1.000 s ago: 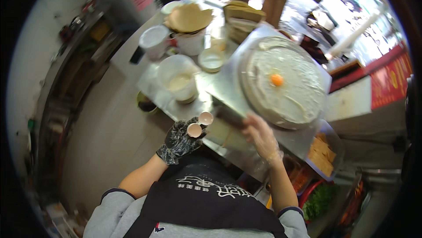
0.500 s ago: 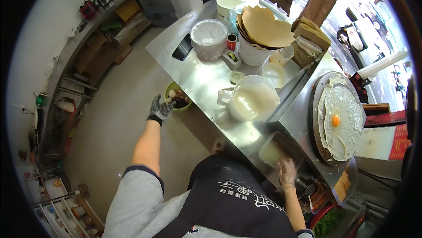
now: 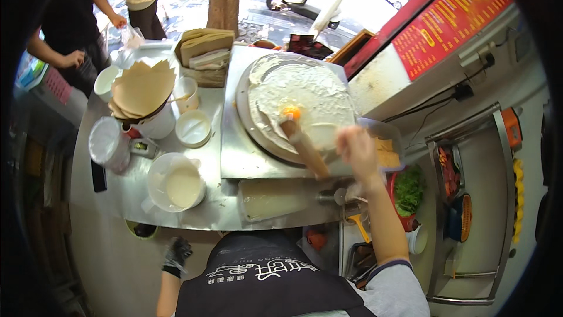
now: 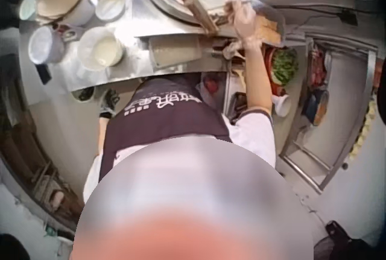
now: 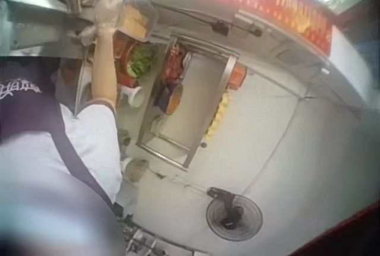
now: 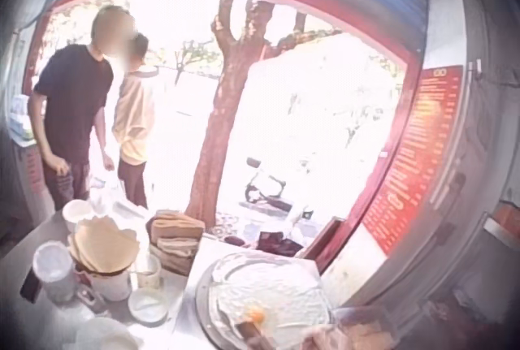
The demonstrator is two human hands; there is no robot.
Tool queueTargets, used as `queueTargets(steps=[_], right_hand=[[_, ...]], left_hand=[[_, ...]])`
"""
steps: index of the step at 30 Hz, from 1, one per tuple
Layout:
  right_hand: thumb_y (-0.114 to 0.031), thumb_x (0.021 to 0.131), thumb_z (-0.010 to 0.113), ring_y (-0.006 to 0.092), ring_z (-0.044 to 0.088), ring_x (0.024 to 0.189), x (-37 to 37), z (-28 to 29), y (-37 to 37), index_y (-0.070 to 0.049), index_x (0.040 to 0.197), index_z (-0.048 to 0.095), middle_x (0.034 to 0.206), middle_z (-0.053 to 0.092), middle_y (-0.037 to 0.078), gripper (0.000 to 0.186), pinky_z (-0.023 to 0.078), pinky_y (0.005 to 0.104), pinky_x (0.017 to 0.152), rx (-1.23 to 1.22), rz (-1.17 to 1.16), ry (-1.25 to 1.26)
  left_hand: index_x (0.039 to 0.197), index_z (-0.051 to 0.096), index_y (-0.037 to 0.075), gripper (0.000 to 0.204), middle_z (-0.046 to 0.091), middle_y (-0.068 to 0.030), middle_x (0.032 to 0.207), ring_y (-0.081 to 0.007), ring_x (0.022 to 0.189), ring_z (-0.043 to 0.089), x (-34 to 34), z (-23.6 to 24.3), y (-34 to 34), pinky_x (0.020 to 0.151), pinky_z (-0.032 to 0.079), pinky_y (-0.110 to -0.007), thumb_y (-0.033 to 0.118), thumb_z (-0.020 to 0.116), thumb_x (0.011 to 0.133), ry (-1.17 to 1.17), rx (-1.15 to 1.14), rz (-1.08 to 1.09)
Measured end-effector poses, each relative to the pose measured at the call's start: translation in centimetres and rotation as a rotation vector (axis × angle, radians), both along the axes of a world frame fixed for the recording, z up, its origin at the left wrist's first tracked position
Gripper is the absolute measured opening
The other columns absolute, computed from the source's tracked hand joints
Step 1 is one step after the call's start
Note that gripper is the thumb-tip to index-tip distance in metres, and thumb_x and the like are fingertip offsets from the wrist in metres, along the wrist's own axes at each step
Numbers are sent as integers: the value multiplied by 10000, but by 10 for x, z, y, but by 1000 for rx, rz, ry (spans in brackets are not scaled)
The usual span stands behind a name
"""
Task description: The person prepares a savory crepe on a round griddle, spreading batter and an egg with a wooden tool. They add sauces, chopped green onions, lettuce, and a fried cracker, then fold the crepe into a rectangular packet using a spatula.
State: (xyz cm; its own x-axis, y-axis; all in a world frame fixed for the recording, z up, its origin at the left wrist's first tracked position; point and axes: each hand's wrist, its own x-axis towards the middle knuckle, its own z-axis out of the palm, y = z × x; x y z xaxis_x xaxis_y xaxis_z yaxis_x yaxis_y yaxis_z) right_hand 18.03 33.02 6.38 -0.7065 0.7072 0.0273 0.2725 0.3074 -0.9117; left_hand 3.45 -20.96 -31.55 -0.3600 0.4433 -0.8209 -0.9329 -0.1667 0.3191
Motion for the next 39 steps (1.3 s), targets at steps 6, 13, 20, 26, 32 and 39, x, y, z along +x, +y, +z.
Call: queueTargets(steps=[6, 13, 20, 26, 32, 39], right_hand=[[-421, 988, 515, 89, 571, 563, -73, -95, 133, -86, 950, 645, 731, 624, 7, 361, 411, 257, 460, -266, -152, -112], [-415, 1002, 480, 150, 624, 615, -102, -147, 181, -72, 984, 666, 789, 666, 54, 391, 493, 299, 522, -318, -1, -6], [-419, 997, 471, 146, 624, 609, -116, -129, 175, -54, 945, 676, 755, 663, 62, 421, 502, 302, 545, -320, 132, -96], [-455, 996, 464, 146, 624, 638, -139, -138, 189, -60, 935, 687, 762, 669, 60, 458, 508, 304, 584, -359, 150, -43], [-379, 996, 485, 107, 533, 555, -155, -132, 181, -50, 884, 638, 685, 607, 29, 380, 440, 267, 523, -408, 256, -15], [-454, 1005, 477, 65, 519, 580, -162, -114, 186, -94, 939, 626, 700, 591, -15, 396, 396, 233, 493, -318, 546, -95]], left_hand=[[1149, 633, 11, 244, 701, -88, 964, -145, 772, 645, 33, 149, 143, 673, 520, -258, 132, 612, 939, 390, -65, -470], [1215, 627, -6, 314, 675, -85, 1072, -148, 944, 639, 26, 220, 240, 805, 538, -289, 172, 604, 958, 789, -33, -537], [1214, 621, -9, 293, 677, -75, 1065, -152, 963, 641, 61, 260, 300, 838, 528, -281, 141, 589, 965, 852, -28, -378], [1182, 640, -7, 257, 681, -97, 1074, -140, 958, 638, 75, 262, 301, 841, 527, -275, 107, 606, 954, 976, -125, -432], [1199, 630, -6, 273, 676, -87, 1080, -147, 969, 638, 76, 257, 297, 844, 526, -280, 118, 605, 956, 907, -154, -396], [1210, 625, -9, 291, 679, -91, 1096, -154, 958, 647, 64, 249, 311, 850, 522, -289, 106, 611, 944, 1182, -215, -520]])
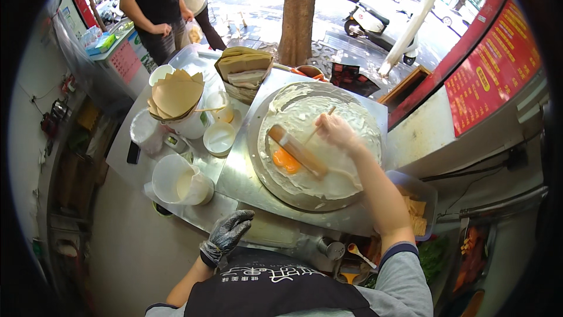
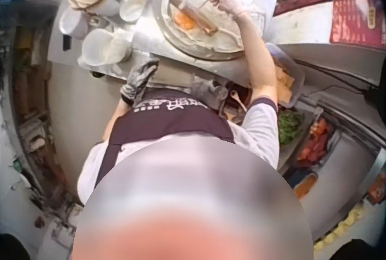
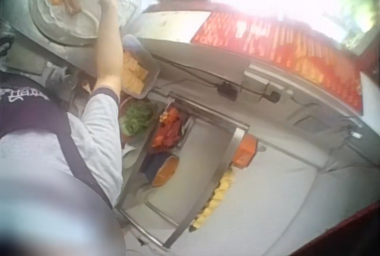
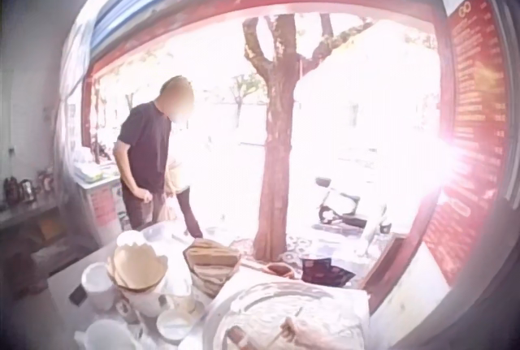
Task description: The person prepares a savory crepe on a round griddle, spreading batter and an egg with a wooden tool. They add sauces, chopped green onions, lettuce, and a fried cracker, then fold the crepe into a rectangular packet using a spatula.
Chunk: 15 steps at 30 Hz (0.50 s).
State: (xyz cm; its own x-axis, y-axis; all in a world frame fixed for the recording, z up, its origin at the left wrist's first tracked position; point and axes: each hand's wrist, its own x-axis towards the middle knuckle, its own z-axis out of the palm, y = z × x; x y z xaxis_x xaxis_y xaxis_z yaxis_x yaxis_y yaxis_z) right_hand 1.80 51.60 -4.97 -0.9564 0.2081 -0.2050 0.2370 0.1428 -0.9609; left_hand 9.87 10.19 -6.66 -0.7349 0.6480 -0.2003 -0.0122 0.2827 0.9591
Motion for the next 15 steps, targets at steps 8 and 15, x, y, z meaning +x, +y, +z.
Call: queueTargets(steps=[8, 15], right_hand=[[-389, 1043, 379, 120, 548, 675, -33, 72, -28, -30, 909, 610, 737, 576, 18, 448, 476, 276, 680, 438, 775, -159], [-420, 1050, 348, 122, 496, 665, -79, 48, -28, -56, 870, 569, 709, 527, 15, 462, 450, 266, 632, 273, 565, -35]], left_hand=[[1172, 653, 15, 279, 700, -135, 1090, -221, 998, 668, -1, 2, -4, 893, 506, -327, 97, 639, 906, -16, -63, 58], [1169, 657, 28, 279, 694, -135, 1097, -262, 1011, 666, -1, -2, -1, 891, 508, -345, 135, 642, 912, 64, -78, 41]])
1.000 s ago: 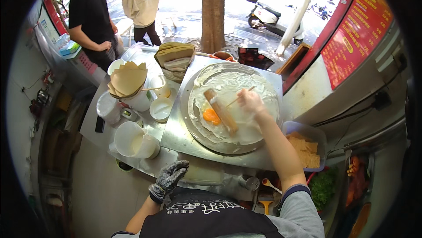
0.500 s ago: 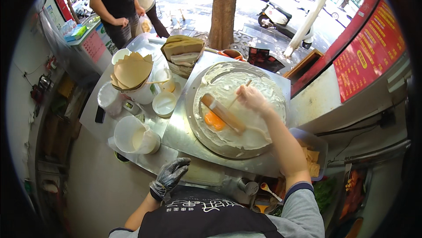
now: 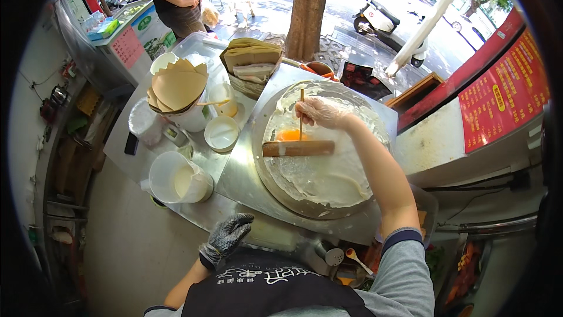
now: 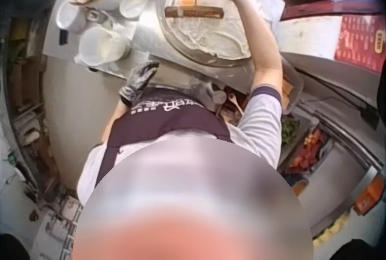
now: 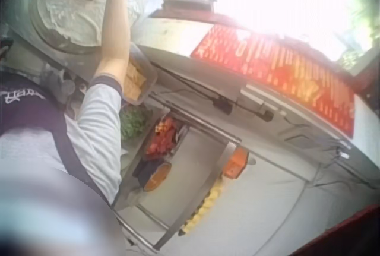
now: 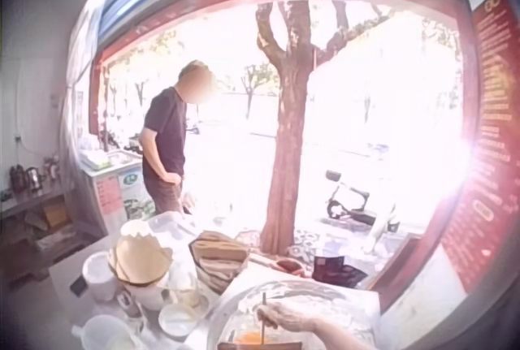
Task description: The person prepares a savory crepe on a round griddle, spreading batter and an egg with a wooden tool. They add sauces, chopped green onions, lettuce, and a fried cracker, then fold the crepe into a rectangular packet using a spatula.
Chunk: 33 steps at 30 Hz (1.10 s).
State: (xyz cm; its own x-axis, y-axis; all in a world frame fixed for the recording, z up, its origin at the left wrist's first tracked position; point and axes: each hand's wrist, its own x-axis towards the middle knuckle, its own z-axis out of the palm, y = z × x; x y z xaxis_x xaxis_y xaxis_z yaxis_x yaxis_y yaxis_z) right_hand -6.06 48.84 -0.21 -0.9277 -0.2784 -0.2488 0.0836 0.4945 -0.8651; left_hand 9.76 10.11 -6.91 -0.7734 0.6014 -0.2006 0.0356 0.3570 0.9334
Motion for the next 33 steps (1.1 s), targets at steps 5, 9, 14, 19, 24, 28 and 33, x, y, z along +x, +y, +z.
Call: queueTargets(steps=[5, 9, 14, 19, 24, 28, 33], right_hand=[[-437, 1045, 360, 116, 498, 655, -14, -19, 15, -59, 866, 573, 703, 526, 7, 469, 450, 269, 624, -26, -118, 102], [-400, 1043, 383, 118, 510, 621, -16, -19, 24, -54, 858, 577, 688, 536, 13, 438, 458, 273, 603, -2, -194, 177], [-377, 1037, 407, 118, 543, 592, -21, -41, 69, -44, 864, 587, 673, 575, 32, 417, 467, 276, 592, 14, -510, 250], [-359, 1037, 411, 148, 567, 600, -7, -33, 68, -49, 890, 623, 689, 593, 61, 403, 480, 298, 600, 97, -675, 408], [-384, 1022, 446, 142, 583, 602, -8, -39, 27, -50, 892, 624, 702, 606, 62, 400, 485, 305, 586, -15, -670, 288], [-379, 1048, 339, 277, 637, 858, 12, -36, 48, -101, 966, 634, 913, 669, 109, 413, 500, 415, 802, 522, -808, 441], [-326, 1014, 410, 266, 658, 695, 24, -34, 52, -53, 892, 647, 760, 650, 130, 381, 506, 400, 649, 101, -1101, 478]], left_hand=[[1171, 659, 33, 285, 689, -139, 1107, -270, 1021, 662, -7, -2, -1, 892, 507, -354, 137, 646, 906, 26, -31, -34], [1164, 662, 30, 283, 691, -141, 1104, -272, 1016, 664, -6, 0, 0, 892, 507, -355, 134, 651, 901, 22, -50, -18], [1157, 661, 13, 268, 702, -131, 1078, -235, 968, 673, -10, 6, 4, 862, 518, -330, 119, 635, 912, 56, -8, -16], [1156, 661, 25, 272, 705, -125, 1077, -236, 993, 673, -9, 5, -1, 880, 510, -329, 108, 652, 897, -24, -20, -7], [1175, 644, 6, 271, 706, -121, 1063, -191, 951, 678, -12, 1, -1, 837, 528, -312, 94, 615, 920, -10, -36, -67], [1178, 637, -18, 275, 702, -110, 1079, -171, 952, 666, -18, -2, -2, 845, 535, -301, 100, 616, 931, -4, 55, -75], [1179, 632, -22, 273, 675, -87, 1043, -144, 918, 659, -17, -4, -16, 817, 547, -278, 149, 571, 976, -97, 10, -53]])
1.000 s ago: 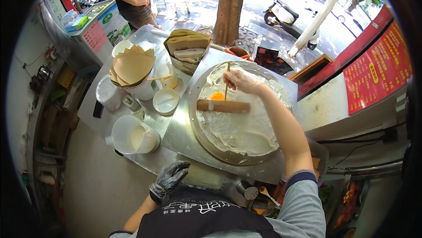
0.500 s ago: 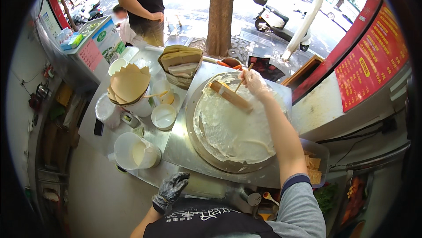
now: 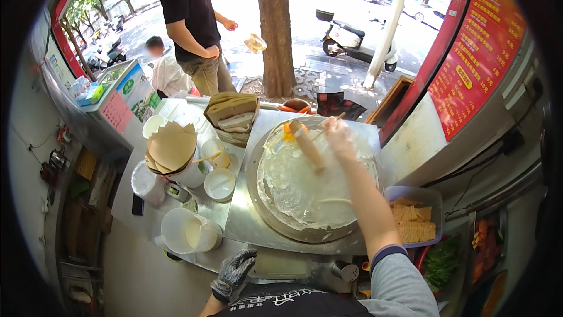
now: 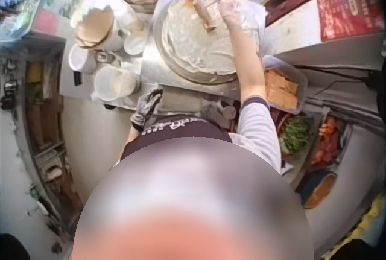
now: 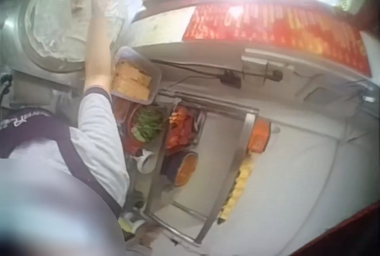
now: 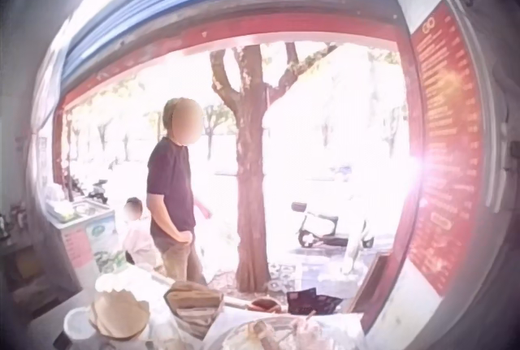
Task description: The person prepares a savory crepe on a round griddle, spreading batter and an egg with a wooden tool. They add sauces, chopped green onions, lettuce, and a fried cracker, then fold the crepe into a rectangular packet using a spatula.
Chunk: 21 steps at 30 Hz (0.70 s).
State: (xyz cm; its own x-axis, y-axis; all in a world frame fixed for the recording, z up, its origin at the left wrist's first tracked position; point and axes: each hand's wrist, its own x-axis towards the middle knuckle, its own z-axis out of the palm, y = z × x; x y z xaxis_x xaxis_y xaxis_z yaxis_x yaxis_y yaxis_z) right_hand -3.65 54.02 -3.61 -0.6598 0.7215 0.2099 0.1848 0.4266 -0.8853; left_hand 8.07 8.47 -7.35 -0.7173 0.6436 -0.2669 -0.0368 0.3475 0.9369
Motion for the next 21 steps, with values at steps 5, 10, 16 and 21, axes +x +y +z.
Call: queueTargets(steps=[5, 10, 16, 21], right_hand=[[-326, 1017, 480, 119, 625, 620, -43, -26, -38, -61, 914, 670, 743, 673, 55, 342, 488, 274, 540, -345, 92, 100], [-275, 1012, 479, 134, 633, 618, -59, -38, -28, -43, 970, 685, 758, 681, 64, 312, 512, 296, 562, -429, -15, 130], [-298, 1008, 454, 183, 674, 683, 4, -8, -6, -36, 926, 715, 768, 705, 95, 378, 530, 343, 630, -177, -251, 36], [-265, 1008, 433, 209, 683, 650, 14, -28, 2, -73, 949, 698, 746, 695, 101, 332, 524, 374, 621, -152, -177, 152]], left_hand=[[1138, 661, 4, 265, 712, -145, 1046, -246, 965, 696, -5, -7, 1, 848, 531, -324, 154, 629, 922, 19, 36, -29], [1149, 658, -15, 278, 702, -154, 1075, -252, 988, 684, -15, 9, 7, 885, 526, -333, 137, 629, 918, 59, 52, -39], [1159, 646, -28, 273, 697, -132, 1041, -187, 917, 674, -14, 0, -14, 827, 540, -291, 122, 628, 931, -87, 96, 38], [1155, 639, -40, 271, 694, -102, 1014, -143, 862, 658, -22, 0, -15, 778, 541, -267, 127, 622, 942, -222, 82, 41]])
